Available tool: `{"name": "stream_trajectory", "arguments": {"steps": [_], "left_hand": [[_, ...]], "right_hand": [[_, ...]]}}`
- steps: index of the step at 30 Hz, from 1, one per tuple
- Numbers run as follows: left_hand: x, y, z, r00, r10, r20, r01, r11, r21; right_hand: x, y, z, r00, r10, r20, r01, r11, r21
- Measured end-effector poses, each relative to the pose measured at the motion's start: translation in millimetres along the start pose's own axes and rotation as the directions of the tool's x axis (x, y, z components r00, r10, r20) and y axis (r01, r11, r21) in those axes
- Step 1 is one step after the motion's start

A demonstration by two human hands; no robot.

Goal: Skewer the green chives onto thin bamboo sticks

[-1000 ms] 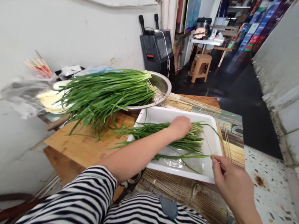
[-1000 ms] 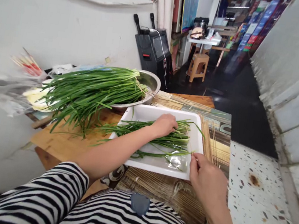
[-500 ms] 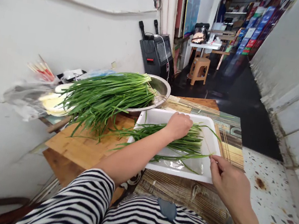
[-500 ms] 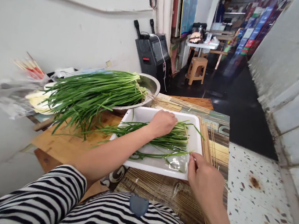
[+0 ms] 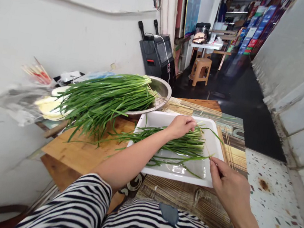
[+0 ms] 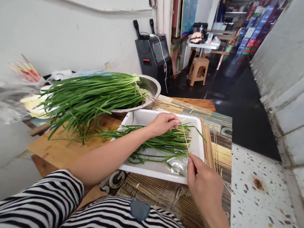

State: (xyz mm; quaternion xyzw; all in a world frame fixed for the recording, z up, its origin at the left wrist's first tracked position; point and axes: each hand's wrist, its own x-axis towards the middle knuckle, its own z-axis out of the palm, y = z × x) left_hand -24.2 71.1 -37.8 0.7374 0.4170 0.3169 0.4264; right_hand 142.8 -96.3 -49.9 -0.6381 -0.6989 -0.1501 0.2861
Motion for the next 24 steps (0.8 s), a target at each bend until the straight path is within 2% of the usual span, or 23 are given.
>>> {"name": "stream_trajectory", "arguments": {"steps": [4, 10, 18, 24], "left_hand": [[-1.6, 7.1, -5.1, 0.999, 0.036, 0.013, -0.036, 0.998, 0.047], [0.3, 4.1, -2.1, 0.998, 0.053, 0.022, -0.053, 0.999, -0.004], [0.8, 2.4, 3.6, 0.997, -0.074, 0.01, 0.074, 0.993, -0.089], [0.8, 4.3, 3.2, 0.995, -0.096, -0.021, 0.093, 0.99, -0.11]], "right_hand": [[0.6, -0.3, -0.7, 1.0, 0.013, 0.012, -0.013, 1.0, 0.012], [-1.1, 0.5, 0.9, 0.998, 0.051, 0.034, -0.052, 0.998, 0.021], [-1.9, 1.6, 1.4, 0.999, 0.034, 0.026, -0.035, 0.999, 0.034], [-3.3, 2.2, 2.1, 0.999, 0.038, 0.024, -0.039, 0.999, 0.03]]}}
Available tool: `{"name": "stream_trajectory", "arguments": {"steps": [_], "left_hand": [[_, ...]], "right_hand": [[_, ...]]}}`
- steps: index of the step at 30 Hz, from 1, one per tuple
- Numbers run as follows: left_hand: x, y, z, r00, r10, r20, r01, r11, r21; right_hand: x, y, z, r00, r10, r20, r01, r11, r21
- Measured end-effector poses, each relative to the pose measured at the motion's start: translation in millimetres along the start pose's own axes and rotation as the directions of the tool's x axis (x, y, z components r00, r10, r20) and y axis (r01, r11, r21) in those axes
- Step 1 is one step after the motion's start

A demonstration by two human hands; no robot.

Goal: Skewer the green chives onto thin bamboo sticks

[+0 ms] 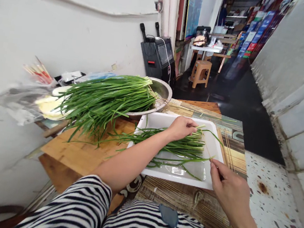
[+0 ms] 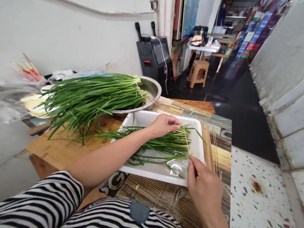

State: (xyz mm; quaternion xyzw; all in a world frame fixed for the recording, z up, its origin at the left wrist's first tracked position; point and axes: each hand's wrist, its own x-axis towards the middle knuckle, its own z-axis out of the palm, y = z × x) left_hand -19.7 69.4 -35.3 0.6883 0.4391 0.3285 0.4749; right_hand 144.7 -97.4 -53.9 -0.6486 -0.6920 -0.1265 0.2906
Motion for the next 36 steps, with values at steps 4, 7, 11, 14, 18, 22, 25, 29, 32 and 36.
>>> {"name": "stream_trajectory", "arguments": {"steps": [4, 7, 11, 14, 18, 22, 25, 29, 32, 36], "left_hand": [[0.8, -2.2, 0.7, 1.0, -0.002, -0.004, 0.002, 1.0, 0.008], [1.4, -3.3, 0.7, 1.0, -0.003, -0.011, 0.003, 1.0, 0.009], [1.6, -3.2, 0.5, 1.0, -0.01, -0.024, 0.01, 1.0, 0.001], [1.4, -2.8, 0.5, 0.999, -0.018, -0.027, 0.018, 1.0, -0.003], [2.0, -4.1, 0.9, 1.0, -0.02, -0.023, 0.02, 1.0, -0.008], [3.1, -7.0, 1.5, 1.0, 0.004, -0.01, -0.004, 1.0, 0.013], [2.0, -7.4, 1.8, 1.0, 0.023, 0.008, -0.023, 0.999, 0.022], [-1.5, -3.5, 0.9, 0.999, 0.024, 0.034, -0.024, 1.0, 0.001], [-3.5, -0.2, 0.8, 0.999, 0.021, 0.046, -0.021, 1.0, -0.005], [-9.0, 4.1, 7.4, 0.993, 0.024, 0.116, -0.022, 1.0, -0.021]], "right_hand": [[0.4, 0.1, -0.1, 1.0, 0.007, 0.009, -0.007, 1.0, -0.007], [0.9, 0.0, -0.3, 1.0, 0.0, 0.005, 0.0, 1.0, -0.009], [1.0, -0.1, -0.2, 0.999, 0.024, 0.025, -0.023, 1.0, -0.015], [0.7, 0.2, 0.3, 0.999, 0.03, 0.019, -0.03, 0.999, -0.016], [0.5, 1.0, 1.0, 1.0, 0.017, 0.021, -0.017, 1.0, -0.019], [1.1, 0.0, 0.2, 1.0, 0.017, 0.021, -0.017, 1.0, -0.012], [2.3, -1.9, -1.1, 0.999, 0.031, 0.02, -0.031, 1.0, -0.002], [2.9, -3.5, -1.3, 0.999, 0.019, 0.026, -0.019, 1.0, 0.0], [2.5, -4.4, -0.9, 0.999, 0.02, 0.027, -0.019, 1.0, -0.015], [3.1, -5.4, 0.0, 1.0, 0.007, 0.006, -0.007, 1.0, -0.015]]}}
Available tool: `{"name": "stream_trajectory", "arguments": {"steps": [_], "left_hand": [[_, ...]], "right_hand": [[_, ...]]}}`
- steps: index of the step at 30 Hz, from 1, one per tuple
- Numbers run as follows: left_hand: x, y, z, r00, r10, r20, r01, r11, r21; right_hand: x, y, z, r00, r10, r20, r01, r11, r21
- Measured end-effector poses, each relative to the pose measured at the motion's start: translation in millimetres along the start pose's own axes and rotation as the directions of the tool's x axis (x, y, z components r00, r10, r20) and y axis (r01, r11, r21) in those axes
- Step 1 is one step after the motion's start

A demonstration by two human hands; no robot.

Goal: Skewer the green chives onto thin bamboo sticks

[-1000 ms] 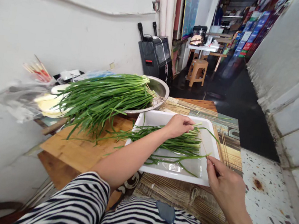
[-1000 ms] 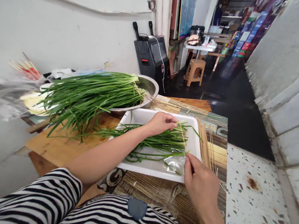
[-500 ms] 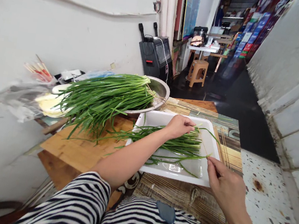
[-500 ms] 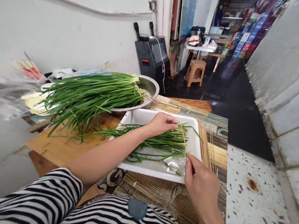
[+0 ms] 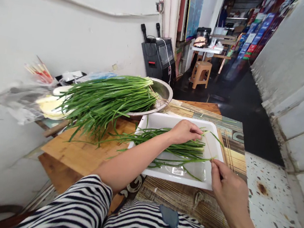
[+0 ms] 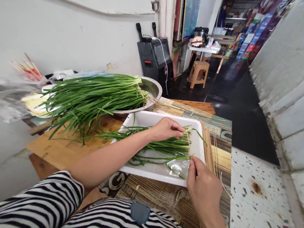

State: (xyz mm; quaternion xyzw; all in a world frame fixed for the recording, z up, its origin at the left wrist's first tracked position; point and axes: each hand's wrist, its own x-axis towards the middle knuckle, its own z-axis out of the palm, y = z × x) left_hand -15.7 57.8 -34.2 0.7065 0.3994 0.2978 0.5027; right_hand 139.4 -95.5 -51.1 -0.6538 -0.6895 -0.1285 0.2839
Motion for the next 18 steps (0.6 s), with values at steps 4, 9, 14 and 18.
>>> {"name": "stream_trajectory", "arguments": {"steps": [4, 9, 14, 18], "left_hand": [[-10.5, 11.3, 8.9, 0.968, 0.093, 0.232, -0.116, 0.99, 0.086], [-9.2, 19.6, -1.5, 0.89, 0.178, 0.419, -0.313, 0.907, 0.28], [8.4, -0.5, -11.7, 0.988, 0.122, 0.09, -0.146, 0.606, 0.782], [15.9, -16.9, -3.9, 0.991, 0.111, 0.078, -0.114, 0.367, 0.923]], "right_hand": [[1.7, 1.7, 1.9, 0.999, 0.035, -0.034, -0.035, 0.999, -0.003], [0.1, 5.3, 1.3, 0.999, 0.05, 0.006, -0.049, 0.997, -0.056], [-1.6, 4.0, -3.1, 0.991, 0.046, 0.123, -0.023, 0.982, -0.186], [-1.3, 2.8, -3.3, 0.99, 0.052, 0.129, -0.024, 0.978, -0.207]]}}
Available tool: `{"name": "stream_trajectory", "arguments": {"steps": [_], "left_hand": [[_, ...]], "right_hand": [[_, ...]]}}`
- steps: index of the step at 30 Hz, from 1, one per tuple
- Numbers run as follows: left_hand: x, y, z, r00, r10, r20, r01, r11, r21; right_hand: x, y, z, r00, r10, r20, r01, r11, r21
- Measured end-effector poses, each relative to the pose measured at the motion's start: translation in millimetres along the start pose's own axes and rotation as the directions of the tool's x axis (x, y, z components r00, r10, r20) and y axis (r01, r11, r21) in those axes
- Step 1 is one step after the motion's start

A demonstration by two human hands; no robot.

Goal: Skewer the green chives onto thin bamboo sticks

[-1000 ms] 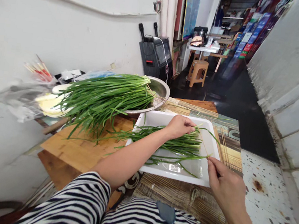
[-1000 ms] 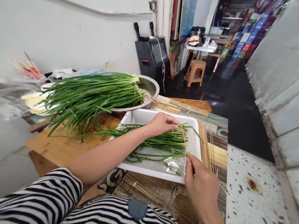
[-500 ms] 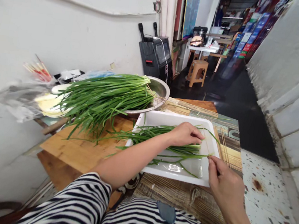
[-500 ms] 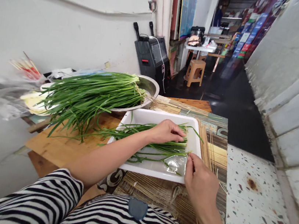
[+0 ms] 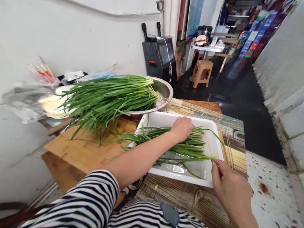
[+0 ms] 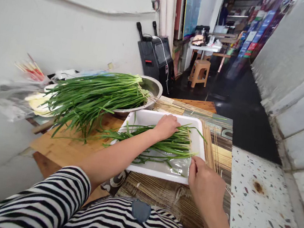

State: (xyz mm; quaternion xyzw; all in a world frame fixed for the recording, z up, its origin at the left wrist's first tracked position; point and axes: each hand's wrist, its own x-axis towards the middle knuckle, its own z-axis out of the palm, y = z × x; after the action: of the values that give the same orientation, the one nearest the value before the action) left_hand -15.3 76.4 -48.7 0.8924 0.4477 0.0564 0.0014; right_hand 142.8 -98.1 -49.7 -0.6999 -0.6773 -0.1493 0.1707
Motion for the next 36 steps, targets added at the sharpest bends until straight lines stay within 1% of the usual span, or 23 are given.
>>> {"name": "stream_trajectory", "arguments": {"steps": [2, 5, 9, 11, 13, 15, 17, 18, 20, 22, 24, 29, 33, 36], "left_hand": [[1.5, 3.0, 7.4, 0.999, 0.029, -0.014, -0.028, 0.997, 0.073], [2.4, 6.4, 13.0, 0.997, 0.079, -0.025, -0.075, 0.989, 0.124], [1.2, 7.0, 6.7, 0.996, 0.081, -0.026, -0.078, 0.991, 0.106], [-0.3, 6.2, 1.0, 0.995, 0.084, -0.061, -0.079, 0.994, 0.074], [-1.9, 5.2, -2.7, 0.992, 0.061, -0.108, -0.067, 0.997, -0.047], [-3.0, 4.6, -3.2, 0.993, -0.006, -0.118, -0.027, 0.96, -0.279], [-3.2, 4.9, -1.7, 0.992, -0.092, -0.092, 0.032, 0.857, -0.515], [-3.1, 5.5, -1.0, 0.988, -0.127, -0.083, 0.053, 0.798, -0.6], [-2.8, 7.4, -0.7, 0.981, -0.174, -0.085, 0.065, 0.707, -0.704], [-2.6, 9.9, -2.4, 0.977, -0.195, -0.091, 0.061, 0.655, -0.753], [-3.0, 12.1, -5.1, 0.973, -0.212, -0.089, 0.066, 0.632, -0.772], [-4.6, 14.2, -10.4, 0.969, -0.234, -0.08, 0.084, 0.615, -0.784], [-4.6, 14.0, -10.4, 0.962, -0.268, -0.054, 0.12, 0.591, -0.798], [-4.5, 13.7, -9.8, 0.962, -0.267, -0.056, 0.116, 0.584, -0.803]], "right_hand": [[0.2, 0.0, 1.1, 1.0, 0.001, -0.01, -0.001, 1.0, 0.009], [0.3, 0.4, 2.9, 1.0, 0.007, -0.012, -0.007, 1.0, 0.01], [-0.2, 1.3, 3.9, 1.0, 0.004, -0.008, -0.004, 1.0, 0.021], [-0.5, 1.7, 4.0, 1.0, -0.009, -0.023, 0.009, 1.0, 0.028], [-0.8, 2.0, 4.0, 0.998, -0.026, -0.057, 0.027, 0.999, 0.029], [-0.8, 2.4, 4.3, 0.995, -0.043, -0.086, 0.047, 0.998, 0.034], [-0.7, 2.8, 4.7, 0.993, -0.057, -0.108, 0.061, 0.997, 0.038], [-0.7, 3.0, 5.0, 0.991, -0.063, -0.116, 0.068, 0.997, 0.039], [-0.7, 3.3, 5.8, 0.988, -0.074, -0.135, 0.08, 0.996, 0.039], [-0.8, 3.4, 6.5, 0.986, -0.082, -0.148, 0.089, 0.995, 0.039], [-1.1, 3.5, 7.0, 0.985, -0.083, -0.15, 0.09, 0.995, 0.042], [-1.3, 3.9, 6.4, 0.981, -0.092, -0.172, 0.103, 0.993, 0.051], [-0.8, 3.8, 4.9, 0.973, -0.113, -0.202, 0.129, 0.989, 0.067], [-0.8, 3.6, 5.0, 0.972, -0.11, -0.205, 0.128, 0.989, 0.074]]}}
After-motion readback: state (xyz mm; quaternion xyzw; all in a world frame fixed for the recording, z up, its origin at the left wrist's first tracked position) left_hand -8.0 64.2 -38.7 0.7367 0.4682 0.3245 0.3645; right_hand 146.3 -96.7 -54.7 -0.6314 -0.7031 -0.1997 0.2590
